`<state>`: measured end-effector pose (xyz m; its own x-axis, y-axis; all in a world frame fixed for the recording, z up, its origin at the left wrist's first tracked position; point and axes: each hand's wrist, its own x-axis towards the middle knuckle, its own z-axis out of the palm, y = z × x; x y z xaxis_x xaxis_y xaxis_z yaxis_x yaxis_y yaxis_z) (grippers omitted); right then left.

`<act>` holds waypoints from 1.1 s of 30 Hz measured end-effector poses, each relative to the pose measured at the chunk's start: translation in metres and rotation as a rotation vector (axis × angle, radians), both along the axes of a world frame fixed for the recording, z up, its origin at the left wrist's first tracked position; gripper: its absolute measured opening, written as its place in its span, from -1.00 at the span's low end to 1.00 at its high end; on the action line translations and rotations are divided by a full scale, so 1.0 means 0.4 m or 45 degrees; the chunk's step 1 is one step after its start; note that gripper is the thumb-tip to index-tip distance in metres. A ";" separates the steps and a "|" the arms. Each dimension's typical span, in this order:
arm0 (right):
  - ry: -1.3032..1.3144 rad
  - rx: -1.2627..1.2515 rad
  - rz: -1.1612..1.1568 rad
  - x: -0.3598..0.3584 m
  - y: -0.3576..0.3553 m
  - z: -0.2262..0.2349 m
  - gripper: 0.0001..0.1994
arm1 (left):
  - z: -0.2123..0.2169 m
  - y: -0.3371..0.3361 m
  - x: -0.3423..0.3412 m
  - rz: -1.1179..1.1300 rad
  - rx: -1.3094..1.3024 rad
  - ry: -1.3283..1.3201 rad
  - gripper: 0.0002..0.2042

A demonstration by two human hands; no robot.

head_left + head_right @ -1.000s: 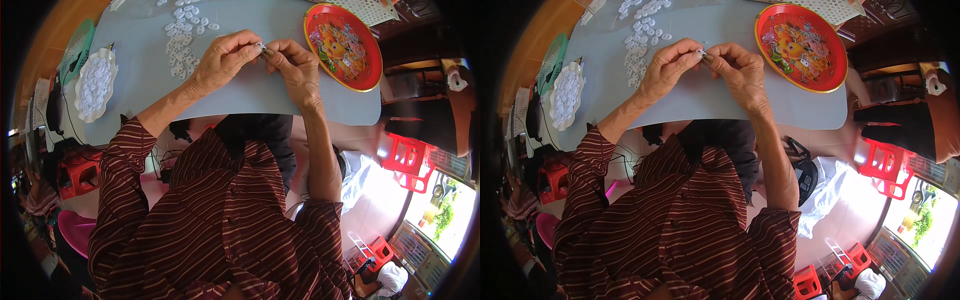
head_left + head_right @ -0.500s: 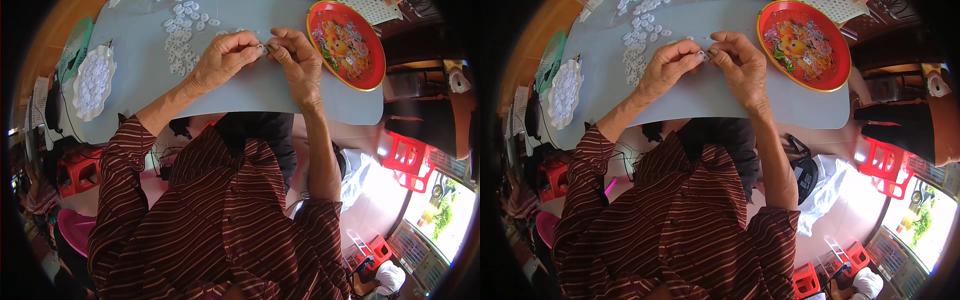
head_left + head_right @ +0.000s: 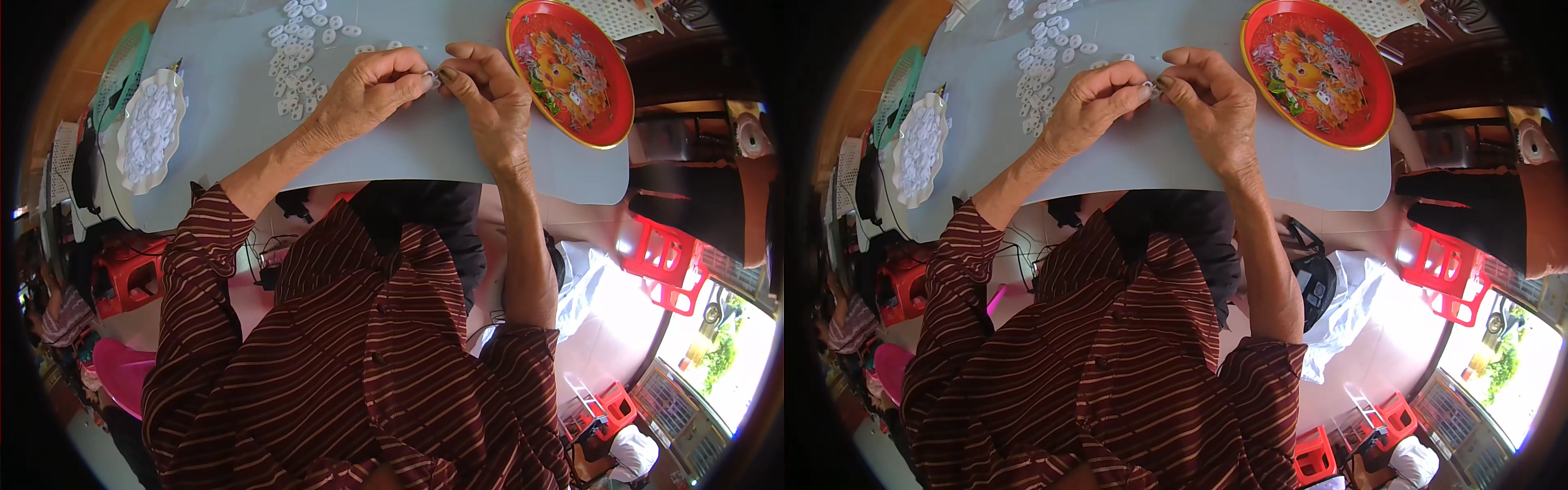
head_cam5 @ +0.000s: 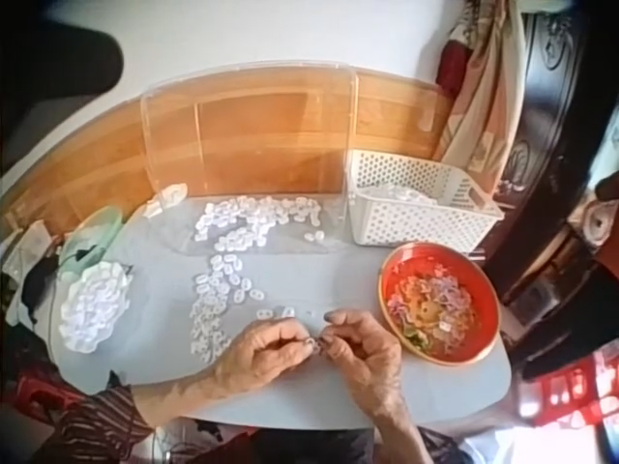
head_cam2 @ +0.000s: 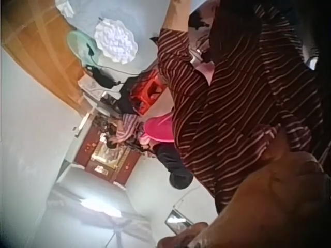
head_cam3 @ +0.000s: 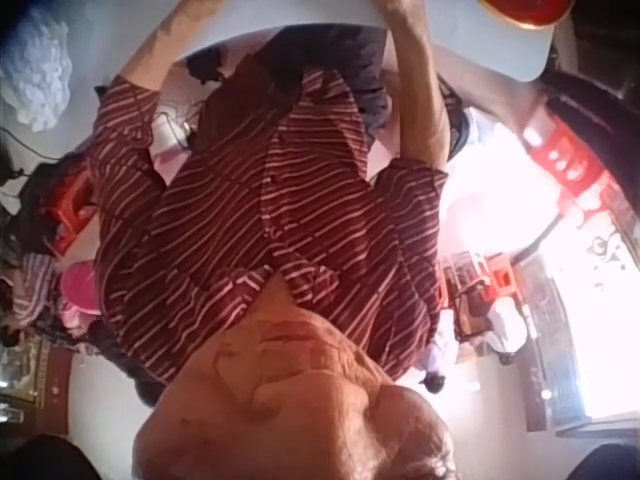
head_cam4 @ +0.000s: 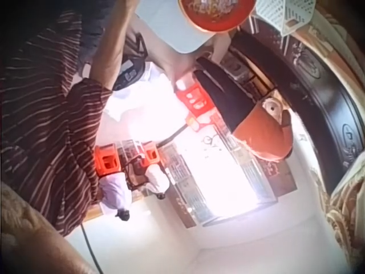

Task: Sorting and assembling small white plastic components at a work table.

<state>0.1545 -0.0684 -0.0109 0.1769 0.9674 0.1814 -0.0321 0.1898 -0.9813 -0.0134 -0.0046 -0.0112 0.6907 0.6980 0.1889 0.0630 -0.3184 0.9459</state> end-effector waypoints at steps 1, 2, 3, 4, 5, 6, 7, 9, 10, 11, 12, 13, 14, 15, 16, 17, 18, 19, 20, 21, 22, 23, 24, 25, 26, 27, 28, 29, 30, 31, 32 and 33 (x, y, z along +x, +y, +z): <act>-0.010 -0.005 -0.006 0.000 -0.001 0.001 -0.76 | 0.000 0.000 0.001 0.005 -0.015 -0.019 -0.83; -0.010 -0.007 -0.005 0.000 -0.001 0.000 -0.76 | 0.000 -0.001 0.001 0.010 -0.031 -0.037 -0.83; -0.012 -0.003 -0.011 0.000 -0.001 0.000 -0.75 | -0.002 0.000 0.001 0.011 -0.032 -0.037 -0.83; -0.014 0.001 -0.016 0.000 -0.001 -0.001 -0.75 | -0.003 0.000 0.001 0.002 -0.024 -0.034 -0.83; -0.014 0.000 -0.015 0.000 -0.001 -0.001 -0.75 | -0.004 0.001 0.001 -0.008 -0.016 -0.031 -0.84; -0.024 0.000 -0.012 0.001 -0.001 -0.001 -0.75 | -0.004 0.002 0.000 -0.006 -0.016 -0.031 -0.84; -0.035 0.001 -0.009 0.001 -0.001 -0.002 -0.75 | -0.003 0.003 -0.002 -0.020 -0.010 -0.005 -0.84; -0.027 0.003 -0.007 0.001 -0.001 -0.002 -0.76 | -0.004 0.003 -0.002 -0.032 -0.004 0.020 -0.84; -0.020 0.005 -0.006 0.001 -0.001 -0.002 -0.76 | -0.005 0.001 0.003 -0.007 0.021 -0.021 -0.84; -0.020 0.004 -0.005 -0.001 -0.002 -0.001 -0.76 | -0.006 -0.001 0.004 0.018 0.046 -0.062 -0.83; -0.026 0.009 -0.005 -0.001 -0.002 0.000 -0.76 | -0.007 -0.001 0.004 0.018 0.045 -0.062 -0.83; -0.031 0.013 -0.004 -0.001 -0.002 0.000 -0.77 | -0.007 -0.001 0.004 0.018 0.034 -0.065 -0.83; -0.032 0.012 -0.004 -0.001 -0.003 0.002 -0.77 | -0.008 -0.002 0.004 0.017 0.022 -0.068 -0.83; -0.034 0.003 -0.006 -0.002 -0.003 0.003 -0.77 | -0.008 -0.002 0.005 0.017 0.021 -0.068 -0.83; -0.036 -0.006 -0.008 -0.002 -0.004 0.004 -0.77 | -0.009 -0.002 0.005 0.023 0.023 -0.066 -0.83; -0.036 -0.007 -0.008 -0.001 -0.003 0.003 -0.77 | -0.009 -0.003 0.006 0.029 0.024 -0.065 -0.84; -0.040 -0.016 -0.004 -0.002 -0.003 0.002 -0.76 | -0.010 -0.005 0.005 0.031 0.024 -0.063 -0.84; -0.045 -0.025 0.001 -0.002 -0.003 0.002 -0.76 | -0.011 -0.007 0.005 0.041 0.021 -0.068 -0.84; -0.043 -0.026 0.004 -0.001 -0.002 -0.001 -0.76 | -0.012 -0.008 0.005 0.052 0.017 -0.072 -0.84; -0.039 -0.009 0.011 0.001 -0.001 -0.004 -0.76 | -0.013 -0.008 0.004 0.052 0.015 -0.071 -0.84; -0.035 0.009 0.019 0.002 0.001 -0.007 -0.76 | -0.013 -0.006 0.003 0.044 0.030 -0.048 -0.85; -0.035 0.006 0.020 0.003 0.002 -0.007 -0.76 | -0.014 -0.004 0.003 0.036 0.045 -0.026 -0.85; -0.035 0.018 0.022 0.002 0.004 -0.007 -0.79 | -0.014 -0.005 0.001 0.040 0.042 -0.025 -0.85; -0.035 0.030 0.024 0.002 0.004 -0.007 -0.82 | -0.014 -0.005 0.000 0.040 0.066 -0.029 -0.84; -0.035 0.028 0.028 0.000 0.002 -0.009 -0.82 | -0.014 -0.006 -0.002 0.041 0.089 -0.035 -0.84; -0.047 0.023 0.034 0.002 0.002 -0.011 -0.86 | -0.016 -0.005 -0.002 0.043 0.089 -0.037 -0.84; -0.061 0.018 0.041 0.003 0.002 -0.012 -0.89 | -0.020 -0.003 -0.003 0.028 0.072 -0.044 -0.83; -0.064 0.018 0.043 0.005 0.002 -0.010 -0.89 | -0.021 -0.003 -0.005 0.013 0.055 -0.051 -0.83; -0.091 0.020 0.065 0.010 0.003 -0.009 -0.91 | -0.017 -0.003 -0.006 0.014 0.055 -0.055 -0.83; -0.117 0.022 0.086 0.014 0.003 -0.008 -0.93 | -0.010 -0.004 -0.008 -0.016 0.028 -0.002 -0.83; -0.120 0.021 0.087 0.018 0.003 -0.006 -0.93 | -0.007 -0.005 -0.009 -0.047 0.001 0.051 -0.83; -0.168 0.010 0.097 0.019 0.003 -0.003 -0.92 | -0.007 -0.007 -0.008 -0.045 0.001 0.050 -0.83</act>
